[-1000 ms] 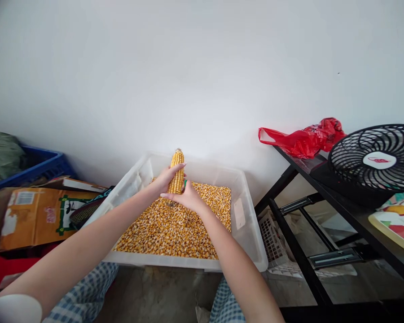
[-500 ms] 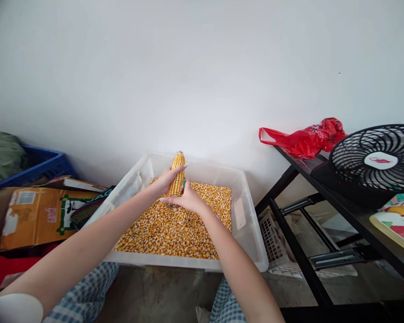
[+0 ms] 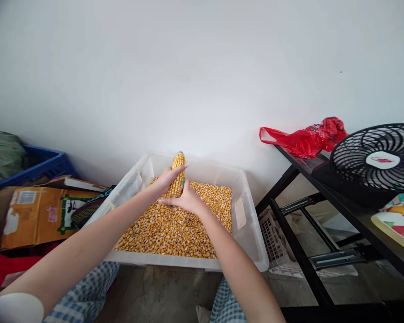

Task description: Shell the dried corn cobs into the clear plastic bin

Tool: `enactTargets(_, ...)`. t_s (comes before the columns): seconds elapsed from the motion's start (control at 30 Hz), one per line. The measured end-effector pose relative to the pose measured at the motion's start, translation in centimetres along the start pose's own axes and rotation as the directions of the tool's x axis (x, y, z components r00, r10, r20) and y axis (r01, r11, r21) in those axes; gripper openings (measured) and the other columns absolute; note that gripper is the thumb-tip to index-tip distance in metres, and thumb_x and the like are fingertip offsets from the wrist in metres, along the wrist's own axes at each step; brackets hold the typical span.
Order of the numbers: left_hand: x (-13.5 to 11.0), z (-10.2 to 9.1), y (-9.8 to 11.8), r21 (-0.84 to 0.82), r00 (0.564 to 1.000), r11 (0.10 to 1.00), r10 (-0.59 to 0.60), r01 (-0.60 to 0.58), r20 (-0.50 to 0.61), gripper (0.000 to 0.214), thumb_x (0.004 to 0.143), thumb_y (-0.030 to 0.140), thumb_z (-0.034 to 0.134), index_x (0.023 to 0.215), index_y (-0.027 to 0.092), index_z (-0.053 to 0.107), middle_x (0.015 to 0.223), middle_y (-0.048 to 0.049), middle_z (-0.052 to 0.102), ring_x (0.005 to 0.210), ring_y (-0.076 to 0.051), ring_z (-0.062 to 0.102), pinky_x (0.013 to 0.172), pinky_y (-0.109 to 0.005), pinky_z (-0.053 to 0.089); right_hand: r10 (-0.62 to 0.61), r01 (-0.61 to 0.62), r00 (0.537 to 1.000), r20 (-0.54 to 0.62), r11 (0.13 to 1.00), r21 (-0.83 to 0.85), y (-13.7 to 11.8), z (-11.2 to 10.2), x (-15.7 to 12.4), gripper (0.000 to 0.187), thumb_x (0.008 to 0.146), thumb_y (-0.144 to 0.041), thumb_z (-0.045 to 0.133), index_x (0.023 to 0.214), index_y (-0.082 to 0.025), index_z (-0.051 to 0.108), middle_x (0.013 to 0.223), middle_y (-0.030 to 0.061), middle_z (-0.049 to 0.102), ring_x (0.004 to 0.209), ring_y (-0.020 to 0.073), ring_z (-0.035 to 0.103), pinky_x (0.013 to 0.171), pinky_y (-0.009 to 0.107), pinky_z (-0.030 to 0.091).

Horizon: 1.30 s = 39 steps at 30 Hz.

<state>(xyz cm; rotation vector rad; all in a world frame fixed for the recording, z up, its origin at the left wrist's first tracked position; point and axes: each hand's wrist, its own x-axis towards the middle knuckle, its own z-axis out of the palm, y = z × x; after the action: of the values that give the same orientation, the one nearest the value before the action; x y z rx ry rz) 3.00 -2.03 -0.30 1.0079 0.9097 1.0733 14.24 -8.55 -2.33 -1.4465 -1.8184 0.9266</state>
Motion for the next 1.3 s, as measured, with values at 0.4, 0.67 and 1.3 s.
enactTargets(0.4,0.2,0.0,-0.2,0.024,1.000,1.000,0.004,-0.004,-0.002,0.042,0.064,0.044,0.069,0.090,0.018,0.049,0.050,0.0009,0.052,0.039,-0.016,0.052,0.039,-0.028,0.043,-0.059,0.057,0.998,0.038,0.997,0.056,0.6,-0.1,0.6,0.059,0.063,-0.052,0.068,0.103,-0.020,0.038,0.088,0.0029,0.054,0.077,0.0173,0.055,0.068,0.034,0.047)
enactTargets(0.67,0.2,0.0,-0.3,0.008,1.000,1.000,-0.017,0.017,-0.009,0.042,0.063,0.043,0.071,0.090,0.018,0.049,0.049,0.0019,0.050,0.038,-0.015,0.051,0.039,-0.027,0.043,-0.040,0.036,0.999,0.030,0.993,0.114,0.9,0.2,0.6,0.071,0.054,-0.046,0.076,0.109,-0.021,0.039,0.093,0.0048,0.055,0.084,0.0201,0.057,0.071,0.036,0.049)
enactTargets(1.3,3.1,-4.5,2.4,-0.220,0.977,0.973,0.015,-0.063,-0.212,0.038,0.069,0.049,0.063,0.089,0.017,0.052,0.059,0.0002,0.056,0.050,-0.013,0.057,0.048,-0.023,0.048,-0.047,0.219,0.930,-0.365,0.868,0.445,-1.8,-2.0,0.6,0.044,0.079,-0.060,0.045,0.079,-0.018,0.058,0.065,0.0005,0.056,0.058,0.0109,0.054,0.057,0.024,0.045)
